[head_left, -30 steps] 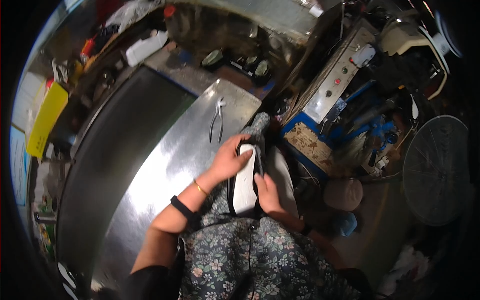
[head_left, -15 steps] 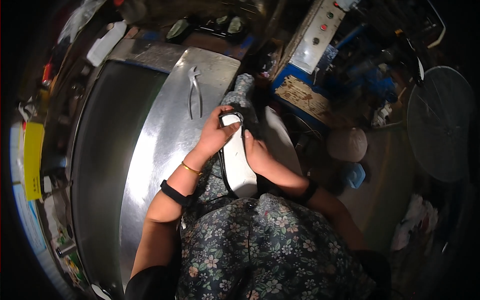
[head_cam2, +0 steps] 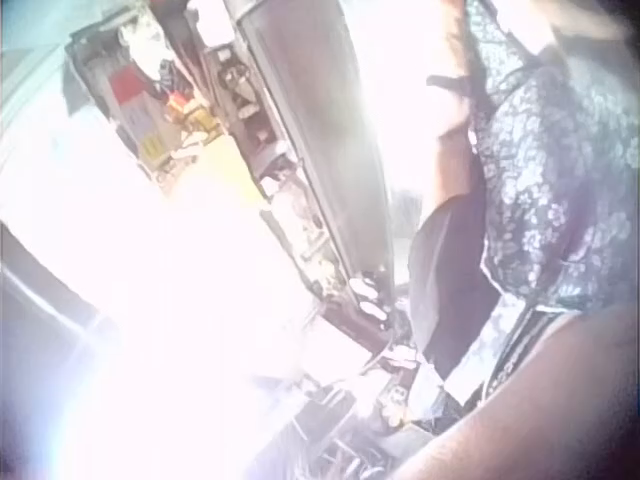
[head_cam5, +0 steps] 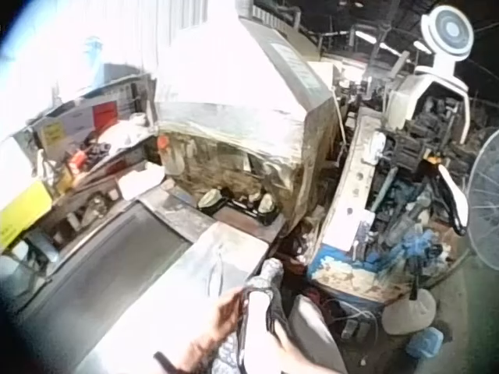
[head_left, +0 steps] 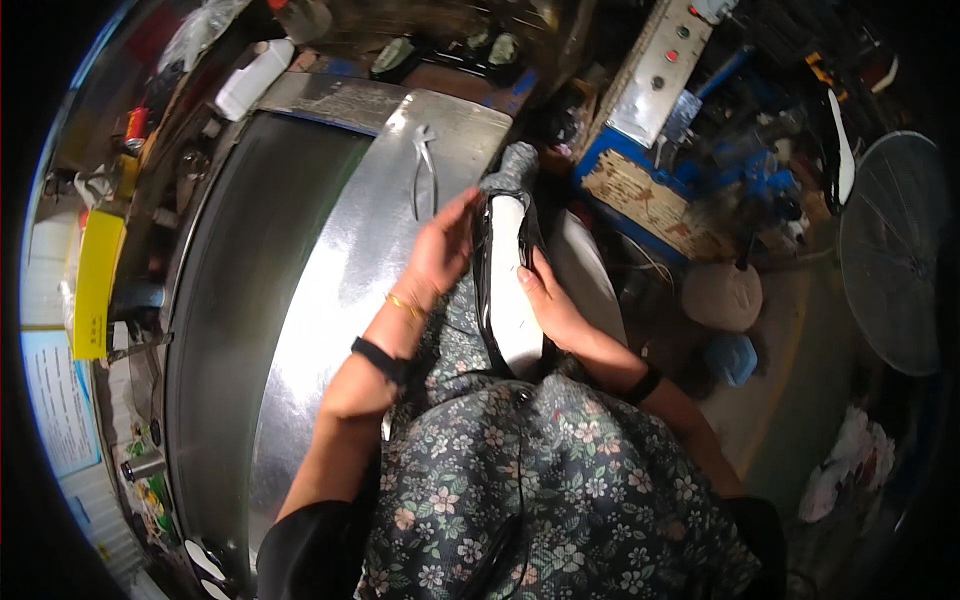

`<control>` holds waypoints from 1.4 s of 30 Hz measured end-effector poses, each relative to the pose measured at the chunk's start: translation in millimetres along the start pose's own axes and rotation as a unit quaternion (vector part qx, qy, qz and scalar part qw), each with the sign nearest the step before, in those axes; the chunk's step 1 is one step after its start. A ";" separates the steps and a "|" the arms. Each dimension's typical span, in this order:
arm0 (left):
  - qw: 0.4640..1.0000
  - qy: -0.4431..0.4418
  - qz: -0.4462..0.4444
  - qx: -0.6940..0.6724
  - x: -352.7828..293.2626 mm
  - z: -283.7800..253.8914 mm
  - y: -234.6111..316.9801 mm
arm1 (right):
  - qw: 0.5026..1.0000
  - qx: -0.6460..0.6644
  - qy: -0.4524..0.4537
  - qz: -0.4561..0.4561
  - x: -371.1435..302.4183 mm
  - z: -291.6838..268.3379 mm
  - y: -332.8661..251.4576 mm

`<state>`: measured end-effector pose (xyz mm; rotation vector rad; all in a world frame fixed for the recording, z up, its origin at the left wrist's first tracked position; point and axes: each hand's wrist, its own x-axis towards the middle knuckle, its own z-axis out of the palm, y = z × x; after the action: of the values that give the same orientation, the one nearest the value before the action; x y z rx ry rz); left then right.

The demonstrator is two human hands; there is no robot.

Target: Operating machinery to assemble and press shoe components together.

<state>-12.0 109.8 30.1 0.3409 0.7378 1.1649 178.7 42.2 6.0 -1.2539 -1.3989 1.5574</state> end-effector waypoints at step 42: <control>0.989 0.026 -0.096 0.105 -139.5 -2.3 -4.6 | 0.988 0.120 -0.079 0.053 157.4 38.8 -55.2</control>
<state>-38.1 -20.2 73.9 0.4081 0.9221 0.9196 89.0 186.8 25.3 -1.0925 -1.2117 1.8725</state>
